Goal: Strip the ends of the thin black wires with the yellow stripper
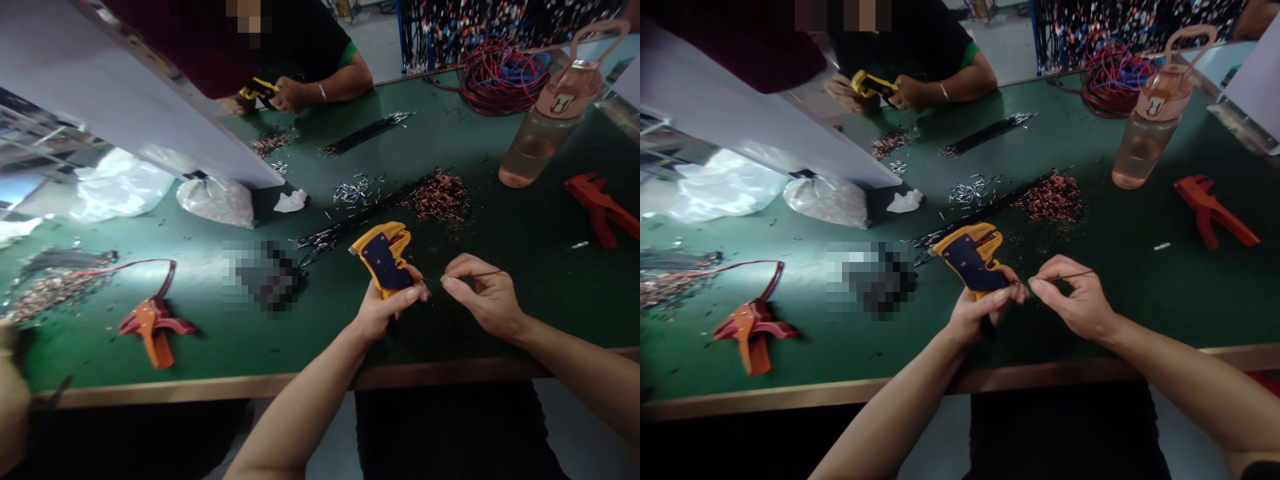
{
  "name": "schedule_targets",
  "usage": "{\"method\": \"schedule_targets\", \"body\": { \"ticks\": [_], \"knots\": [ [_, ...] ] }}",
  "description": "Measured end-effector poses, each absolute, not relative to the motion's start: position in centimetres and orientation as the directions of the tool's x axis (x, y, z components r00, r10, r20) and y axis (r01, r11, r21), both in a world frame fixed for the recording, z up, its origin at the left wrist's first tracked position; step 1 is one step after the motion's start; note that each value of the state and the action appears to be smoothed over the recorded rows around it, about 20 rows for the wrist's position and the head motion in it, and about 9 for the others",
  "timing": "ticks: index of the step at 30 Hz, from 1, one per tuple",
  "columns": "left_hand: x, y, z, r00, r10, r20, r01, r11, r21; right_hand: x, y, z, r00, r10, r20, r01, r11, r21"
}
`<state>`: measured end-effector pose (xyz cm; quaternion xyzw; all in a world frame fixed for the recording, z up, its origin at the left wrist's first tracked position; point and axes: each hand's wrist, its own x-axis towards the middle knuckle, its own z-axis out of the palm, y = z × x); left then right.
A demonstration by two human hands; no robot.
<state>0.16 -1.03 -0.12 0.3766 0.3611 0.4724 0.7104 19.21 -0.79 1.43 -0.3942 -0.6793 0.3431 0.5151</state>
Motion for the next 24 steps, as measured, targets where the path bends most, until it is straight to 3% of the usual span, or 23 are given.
{"method": "schedule_targets", "body": {
  "ticks": [5,9,13,17,24],
  "knots": [
    [-0.2,-0.7,0.4,0.226,0.969,-0.095,-0.466,0.193,0.863,19.5,-0.3,0.4,-0.406,0.893,0.193,0.108,0.257,-0.96],
    [-0.9,-0.7,0.6,0.247,0.963,-0.108,-0.409,0.205,0.889,19.2,-0.6,-0.2,-0.589,0.795,0.146,0.087,0.242,-0.967],
    [-1.2,-0.9,0.4,0.398,0.912,-0.105,-0.407,0.278,0.87,18.8,-1.1,-0.9,-0.522,0.827,0.21,0.086,0.296,-0.951],
    [-0.7,-1.3,-0.2,0.408,0.912,-0.04,-0.46,0.244,0.854,18.3,-1.3,-1.6,-0.447,0.857,0.258,0.048,0.311,-0.949],
    [-0.7,-1.0,0.7,0.391,0.898,-0.201,-0.365,0.352,0.862,18.7,-0.5,-1.4,-0.539,0.814,0.217,0.121,0.33,-0.936]
  ]
}}
